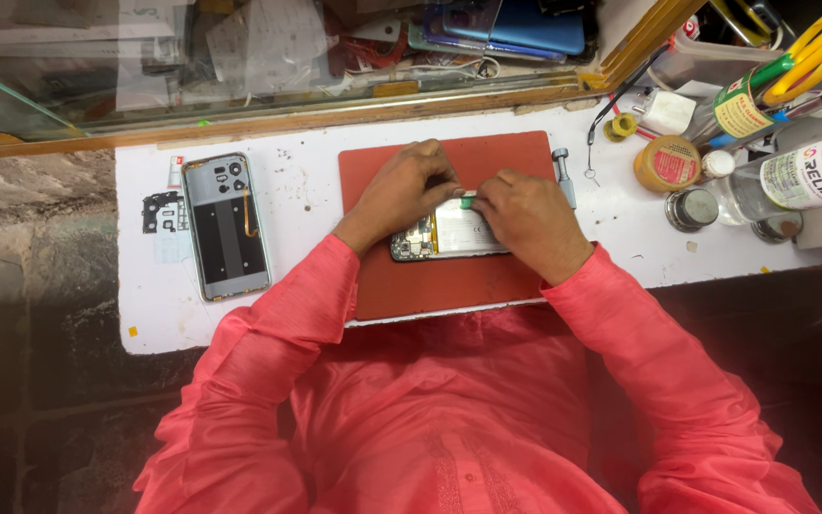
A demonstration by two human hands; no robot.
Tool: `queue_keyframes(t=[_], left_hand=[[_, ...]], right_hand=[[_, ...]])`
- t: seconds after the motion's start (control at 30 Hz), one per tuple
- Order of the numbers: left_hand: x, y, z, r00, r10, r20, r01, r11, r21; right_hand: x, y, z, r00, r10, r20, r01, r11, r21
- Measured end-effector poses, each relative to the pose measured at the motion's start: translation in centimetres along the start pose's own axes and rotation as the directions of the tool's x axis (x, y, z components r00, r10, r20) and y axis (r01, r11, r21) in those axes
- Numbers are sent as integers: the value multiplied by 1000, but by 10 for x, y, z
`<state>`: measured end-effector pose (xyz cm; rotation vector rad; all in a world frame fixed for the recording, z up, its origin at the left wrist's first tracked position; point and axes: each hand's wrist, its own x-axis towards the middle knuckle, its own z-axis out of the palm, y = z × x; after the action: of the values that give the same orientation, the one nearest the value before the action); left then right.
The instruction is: The person disassembles a smartphone at a repair bench. They use a screwdriver to remove screws from the phone's back cover, lift off the cover, set it aside, and then work on the exposed internal components, pressing and adjusting parts of the battery and board area.
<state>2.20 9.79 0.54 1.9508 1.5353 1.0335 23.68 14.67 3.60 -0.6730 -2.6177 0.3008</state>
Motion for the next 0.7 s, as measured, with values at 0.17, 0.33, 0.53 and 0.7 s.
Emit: queue_keyframes(t=[0.17, 0.33, 0.53, 0.7], left_hand=[[2, 2, -1, 1000, 14, 11, -14, 1000, 18], [1, 4, -1, 1000, 7, 1, -7, 1000, 22], [2, 6, -2, 1000, 18, 0, -18, 999, 30], [2, 6, -2, 1000, 16, -7, -16, 999, 31]], right_hand=[[-7, 3, -13, 1000, -26, -5, 26, 986, 166], [-11, -2, -7, 985, -171, -2, 171, 985, -26], [0, 11, 4, 958, -283, 52, 287, 950, -122], [11, 25, 16, 963, -256, 81, 262, 961, -83]])
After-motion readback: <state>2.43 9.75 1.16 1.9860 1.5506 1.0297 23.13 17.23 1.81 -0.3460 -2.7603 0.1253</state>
